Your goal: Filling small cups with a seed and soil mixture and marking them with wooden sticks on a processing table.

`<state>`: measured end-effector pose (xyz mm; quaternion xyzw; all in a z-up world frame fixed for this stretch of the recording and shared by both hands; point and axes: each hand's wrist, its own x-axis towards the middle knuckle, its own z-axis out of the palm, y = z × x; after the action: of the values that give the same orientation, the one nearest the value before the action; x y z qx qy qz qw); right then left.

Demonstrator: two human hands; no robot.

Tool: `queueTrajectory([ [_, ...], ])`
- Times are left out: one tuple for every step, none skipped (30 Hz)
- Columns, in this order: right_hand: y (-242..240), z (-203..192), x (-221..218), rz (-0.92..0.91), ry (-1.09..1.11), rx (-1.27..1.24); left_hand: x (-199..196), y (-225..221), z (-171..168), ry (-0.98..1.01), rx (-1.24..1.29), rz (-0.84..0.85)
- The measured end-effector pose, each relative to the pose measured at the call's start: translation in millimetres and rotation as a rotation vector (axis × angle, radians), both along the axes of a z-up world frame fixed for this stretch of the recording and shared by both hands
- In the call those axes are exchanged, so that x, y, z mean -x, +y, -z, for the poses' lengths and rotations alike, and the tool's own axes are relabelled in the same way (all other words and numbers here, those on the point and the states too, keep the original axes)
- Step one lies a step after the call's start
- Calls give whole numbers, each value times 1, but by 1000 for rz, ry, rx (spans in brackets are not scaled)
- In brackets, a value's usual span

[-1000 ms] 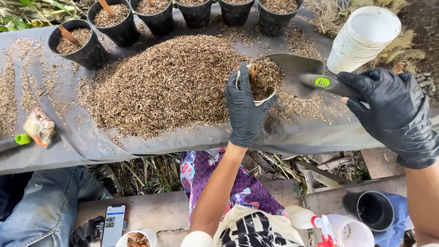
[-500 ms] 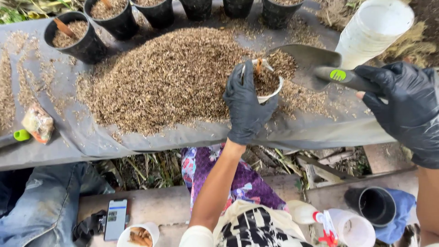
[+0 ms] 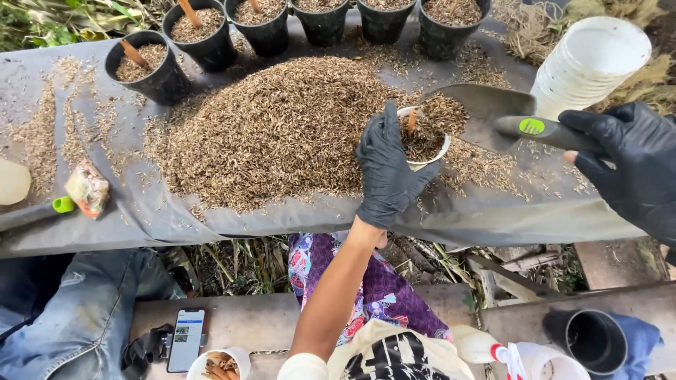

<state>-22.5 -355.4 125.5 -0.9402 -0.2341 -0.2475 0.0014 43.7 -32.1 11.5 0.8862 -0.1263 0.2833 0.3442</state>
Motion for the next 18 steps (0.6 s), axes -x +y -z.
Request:
queueTrajectory([
  [-4,6,0,5,0,-2,3,-1,-1,0,-2,5],
  [-9,12,-2,91,-34,109,5,-3,-2,-23,-52,7],
  [-13,18,-3,177,-68,219,7,-3,-3,-45,-103,9],
  [-12,18,-3,180,-69,221,5,-4,-2,-46,-101,12],
  [-11,19,-3,168,-82,221,3,-5,0,-30,-6,22],
  [-10,19,-4,152,-94,223,2,-5,2,-10,90,28],
  [-11,19,-5,151,-93,227,1,-6,1,-9,94,27],
  [-12,21,-4,171,-134,279,2,-6,1,-17,110,15],
  [-12,22,-3,190,-174,330,3,-6,1,-25,125,3],
  [-11,18,-3,191,-172,332,-2,-7,10,-23,127,4],
  [-10,13,-3,183,-142,310,-8,-8,19,-35,-17,-11],
  [-9,10,-2,178,-108,288,-12,-10,29,-45,-162,-21],
  [-8,8,0,182,-103,289,-10,-6,25,-41,-162,-16],
  [-7,6,0,156,-96,255,-9,-2,21,-14,-177,19],
  [-6,4,1,129,-89,222,-7,2,18,13,-192,53],
  [-7,5,0,130,-86,222,-7,2,15,15,-192,55],
  [-8,6,0,143,-67,229,-7,2,12,-13,-75,82],
  [-9,7,-1,155,-50,236,-7,3,8,-43,40,109],
])
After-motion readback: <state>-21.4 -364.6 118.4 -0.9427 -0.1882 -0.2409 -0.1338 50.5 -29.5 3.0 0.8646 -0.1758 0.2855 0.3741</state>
